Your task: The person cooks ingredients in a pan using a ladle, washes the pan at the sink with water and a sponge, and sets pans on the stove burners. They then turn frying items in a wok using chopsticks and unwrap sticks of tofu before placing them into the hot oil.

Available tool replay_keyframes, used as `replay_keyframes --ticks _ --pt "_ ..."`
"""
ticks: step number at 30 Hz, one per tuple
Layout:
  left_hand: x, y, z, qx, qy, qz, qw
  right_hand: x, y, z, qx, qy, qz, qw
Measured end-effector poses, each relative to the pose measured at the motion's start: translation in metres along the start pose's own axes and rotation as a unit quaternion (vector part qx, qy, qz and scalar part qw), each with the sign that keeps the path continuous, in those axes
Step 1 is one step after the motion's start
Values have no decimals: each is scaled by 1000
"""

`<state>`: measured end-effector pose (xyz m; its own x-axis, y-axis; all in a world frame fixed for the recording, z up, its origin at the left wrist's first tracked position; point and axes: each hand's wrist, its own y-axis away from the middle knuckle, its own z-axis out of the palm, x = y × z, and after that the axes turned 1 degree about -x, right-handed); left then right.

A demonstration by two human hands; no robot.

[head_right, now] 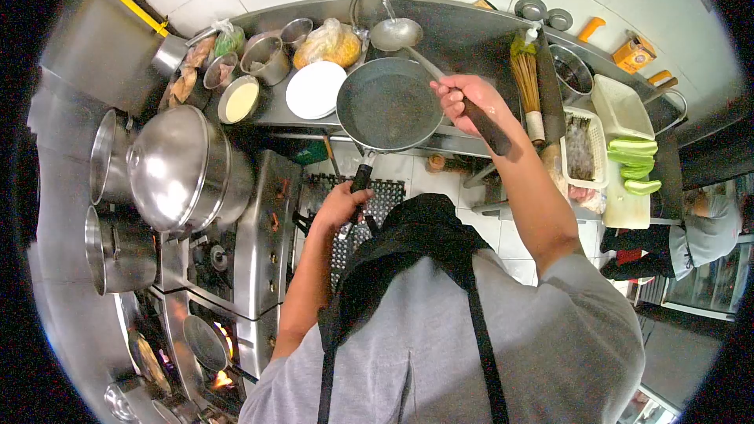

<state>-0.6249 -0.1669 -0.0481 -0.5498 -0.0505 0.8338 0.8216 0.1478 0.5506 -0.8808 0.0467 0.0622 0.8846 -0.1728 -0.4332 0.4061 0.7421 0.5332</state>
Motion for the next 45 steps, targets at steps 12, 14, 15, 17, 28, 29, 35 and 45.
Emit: replay_keyframes --ticks 12,14,15,17,28,29,35,45 --pt "-5 -3 17 60 -108 28 992 33 59 -38 73 121 -8 990" --pt "-12 -4 23 94 -141 47 984 35 65 -49 83 226 1 970" --pt "-13 -3 29 110 -157 55 980 41 67 -52 89 264 -15 960" --pt "-8 6 40 120 -140 42 982 48 67 -70 78 404 -45 910" --pt "-66 41 98 194 -66 21 979 35 48 -131 125 843 -321 414" --pt "-71 53 106 207 -31 9 978 22 33 -124 142 857 -281 407" --pt "-112 146 159 340 42 -31 939 -22 -75 -144 127 877 -289 362" --pt "-182 313 217 583 182 -158 776 -33 -144 -111 37 538 -135 831"
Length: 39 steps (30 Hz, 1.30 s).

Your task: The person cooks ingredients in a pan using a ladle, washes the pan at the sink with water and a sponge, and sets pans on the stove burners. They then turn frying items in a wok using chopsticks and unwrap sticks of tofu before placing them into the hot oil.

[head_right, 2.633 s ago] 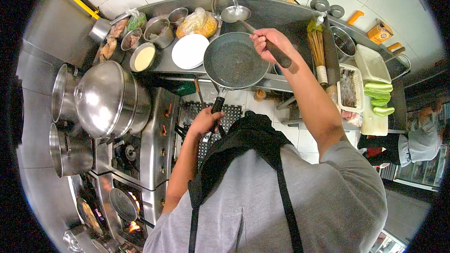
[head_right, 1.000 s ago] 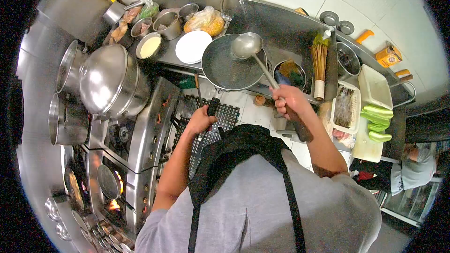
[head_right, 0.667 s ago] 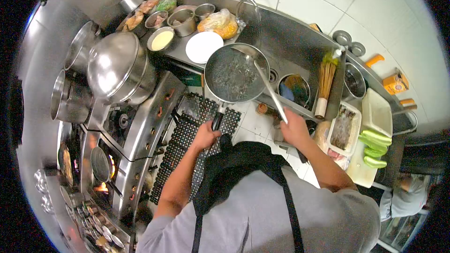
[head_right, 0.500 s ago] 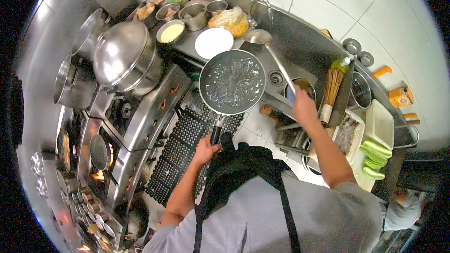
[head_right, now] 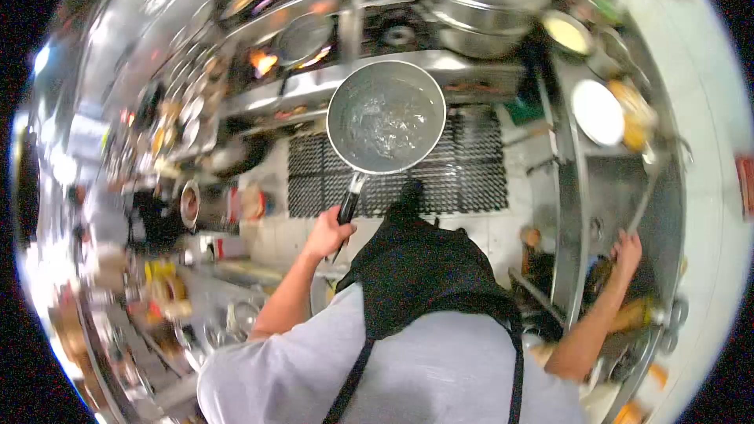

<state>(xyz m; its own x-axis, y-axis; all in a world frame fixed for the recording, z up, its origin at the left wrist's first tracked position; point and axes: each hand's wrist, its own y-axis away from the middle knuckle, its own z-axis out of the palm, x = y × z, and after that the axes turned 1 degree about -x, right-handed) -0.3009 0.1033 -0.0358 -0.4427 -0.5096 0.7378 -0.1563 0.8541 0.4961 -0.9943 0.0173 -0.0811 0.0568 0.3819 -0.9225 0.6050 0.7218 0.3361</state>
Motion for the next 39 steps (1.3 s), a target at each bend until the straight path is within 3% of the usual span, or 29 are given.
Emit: replay_keyframes --ticks 3,5,7,9,11,13,16,19,21,22,25,28,34,37,39 --pt "-18 -7 -41 87 52 -34 994 -4 27 27 30 243 -63 968" --pt "-30 -17 -73 146 85 -51 984 50 18 19 111 399 -307 857" --pt "-52 -34 -112 191 86 -67 976 56 75 62 170 419 -385 804" --pt "-64 -46 -154 226 137 -51 963 72 125 104 95 353 -273 890" --pt "-75 -60 -202 242 154 -55 957 39 184 172 -38 308 -53 949" --pt "-79 -74 -251 267 129 -73 952 128 165 190 -50 353 -332 873" --pt "-122 -113 -330 255 116 -67 958 214 149 237 -147 281 -235 919" --pt "-148 -159 -394 255 100 -73 959 150 202 340 -215 463 -156 845" --pt "-167 -189 -424 250 93 -61 962 115 237 387 -228 516 -123 816" --pt "-197 -216 -439 257 64 -50 963 168 205 381 -227 485 -151 831" --pt "-222 -272 -466 250 109 -30 962 103 265 442 -223 485 -177 827" --pt "-247 -334 -482 251 145 -1 957 155 231 430 -212 506 -106 830" --pt "-258 -416 -517 244 147 17 959 28 314 535 -197 555 -97 802" --pt "-260 -443 -533 228 155 17 961 31 308 556 -140 577 -67 802" --pt "-252 -449 -543 213 148 6 966 52 289 553 -155 564 -128 801"
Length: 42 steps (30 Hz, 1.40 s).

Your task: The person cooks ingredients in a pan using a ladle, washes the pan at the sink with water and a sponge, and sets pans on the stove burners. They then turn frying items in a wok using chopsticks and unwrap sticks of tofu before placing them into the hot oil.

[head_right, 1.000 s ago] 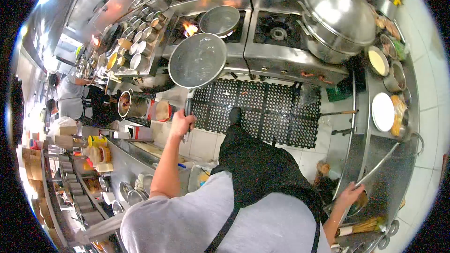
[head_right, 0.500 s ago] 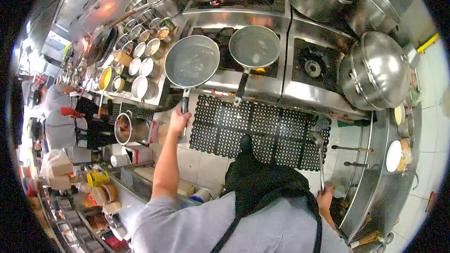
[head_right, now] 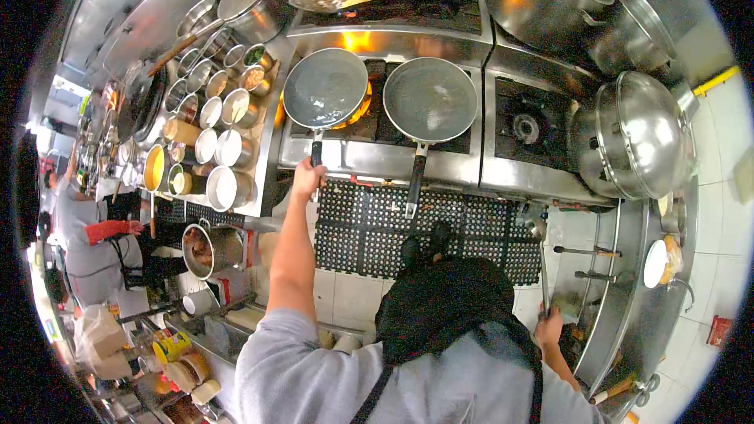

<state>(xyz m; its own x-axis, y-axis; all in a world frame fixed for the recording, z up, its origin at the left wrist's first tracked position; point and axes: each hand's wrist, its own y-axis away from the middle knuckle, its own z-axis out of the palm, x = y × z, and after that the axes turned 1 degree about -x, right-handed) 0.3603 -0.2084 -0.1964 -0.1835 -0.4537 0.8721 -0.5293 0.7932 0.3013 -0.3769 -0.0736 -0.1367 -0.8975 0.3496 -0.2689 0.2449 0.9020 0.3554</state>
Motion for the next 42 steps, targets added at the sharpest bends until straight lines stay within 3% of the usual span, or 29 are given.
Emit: replay_keyframes --ticks 4,6,13,15,20,22,23,24,27,28,29,30,32,33,34,36,38,40,42 --pt "-10 -25 -9 -37 12 -1 999 52 -54 46 32 10 -99 995" --pt "-25 -40 -11 -50 61 -30 996 -23 -58 20 31 -5 -56 998" --pt "-13 -46 -25 -90 37 -70 993 -139 -183 5 123 -68 -149 979" --pt "12 -40 -22 -78 -56 -79 992 -176 -223 1 130 -71 -153 977" --pt "21 -15 -27 16 -230 -115 966 -238 -318 46 76 -37 -98 992" --pt "11 0 -31 100 -264 -53 958 -255 -327 56 86 -40 -70 993" --pt "45 18 -34 75 -217 -101 968 -246 -347 81 110 -46 -80 990" --pt "32 20 -44 75 -205 -121 968 -249 -353 90 151 -44 -97 983" --pt "9 42 -72 147 -182 -48 971 -228 -384 131 209 -24 -182 961" --pt "6 51 -85 129 -229 -33 964 -220 -393 142 204 1 -189 961" --pt "33 70 -86 140 -281 -77 946 -223 -402 145 199 18 -204 958" --pt "30 93 -86 203 -259 -43 943 -222 -405 141 195 38 -225 954" --pt "29 145 -90 264 -260 -69 926 -228 -420 125 196 81 -269 940" --pt "20 174 -93 307 -208 -96 924 -231 -427 118 202 108 -291 929" --pt "4 207 -96 358 -58 -138 922 -236 -437 109 217 139 -314 914" --pt "-62 270 -96 521 210 -158 812 -247 -452 85 269 196 -343 878" --pt "-114 352 -95 661 387 -176 618 -259 -464 61 329 241 -357 841" --pt "-178 427 -97 779 490 -144 363 -274 -475 40 387 267 -368 802" --pt "-203 509 -108 836 469 -94 270 -295 -484 27 448 282 -389 754"
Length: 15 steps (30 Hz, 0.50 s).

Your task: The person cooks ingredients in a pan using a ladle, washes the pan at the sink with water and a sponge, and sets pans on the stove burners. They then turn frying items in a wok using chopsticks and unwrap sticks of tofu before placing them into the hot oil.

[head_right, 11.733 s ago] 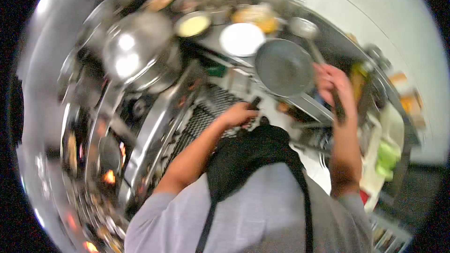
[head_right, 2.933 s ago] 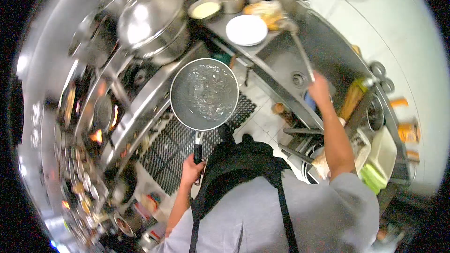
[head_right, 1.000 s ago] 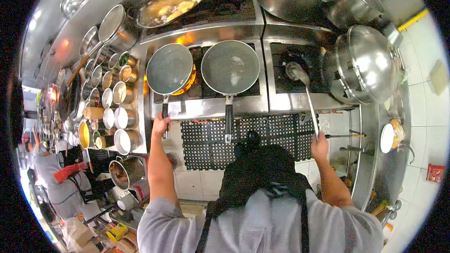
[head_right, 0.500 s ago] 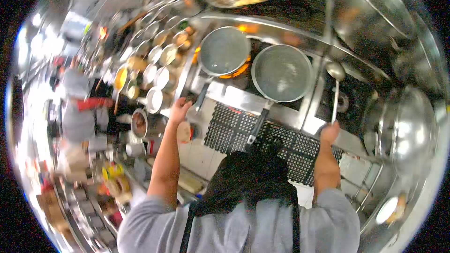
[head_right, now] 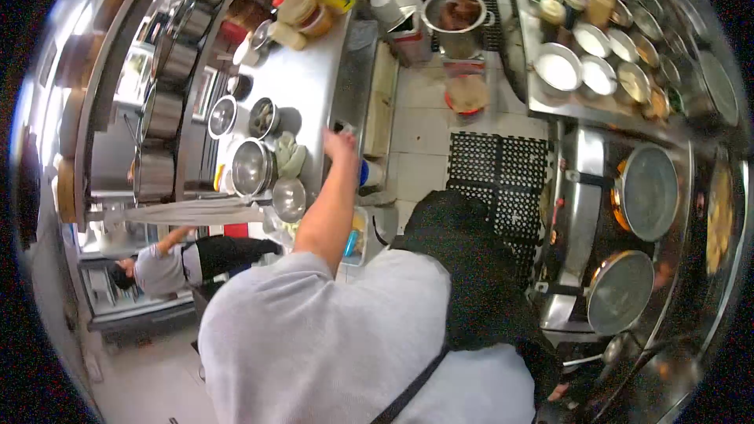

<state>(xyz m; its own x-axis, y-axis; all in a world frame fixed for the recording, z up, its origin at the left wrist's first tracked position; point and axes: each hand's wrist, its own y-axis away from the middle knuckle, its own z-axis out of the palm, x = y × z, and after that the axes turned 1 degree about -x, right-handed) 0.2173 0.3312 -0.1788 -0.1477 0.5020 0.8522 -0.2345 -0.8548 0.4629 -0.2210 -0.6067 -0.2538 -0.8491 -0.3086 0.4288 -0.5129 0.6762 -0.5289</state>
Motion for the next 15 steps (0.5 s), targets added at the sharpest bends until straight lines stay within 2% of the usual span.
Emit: replay_keyframes --ticks 3,4,5,6,7,9,10,12,14,15 --pt "75 -59 -10 65 56 71 994 -7 -35 51 112 33 -33 993" --pt "94 -80 -8 79 90 88 989 -38 -58 -2 120 30 -37 992" --pt "109 -118 -21 75 115 56 989 -69 -94 -69 108 9 -9 994" --pt "118 -167 -38 70 140 26 987 -83 -123 -101 110 -47 -55 991" --pt "126 -204 -48 62 163 -5 985 -117 -145 -172 63 -101 -32 992" --pt "140 -232 -52 94 191 -10 977 -140 -190 -190 91 -154 -97 979" --pt "145 -247 -52 108 203 -12 973 -158 -202 -222 5 -108 -95 990" --pt "140 -264 -61 55 213 14 975 -186 -208 -264 60 -111 -181 975" --pt "139 -268 -71 10 264 9 964 -200 -211 -275 71 -160 -209 962" --pt "138 -268 -69 34 276 18 960 -213 -210 -278 75 -189 -222 954"
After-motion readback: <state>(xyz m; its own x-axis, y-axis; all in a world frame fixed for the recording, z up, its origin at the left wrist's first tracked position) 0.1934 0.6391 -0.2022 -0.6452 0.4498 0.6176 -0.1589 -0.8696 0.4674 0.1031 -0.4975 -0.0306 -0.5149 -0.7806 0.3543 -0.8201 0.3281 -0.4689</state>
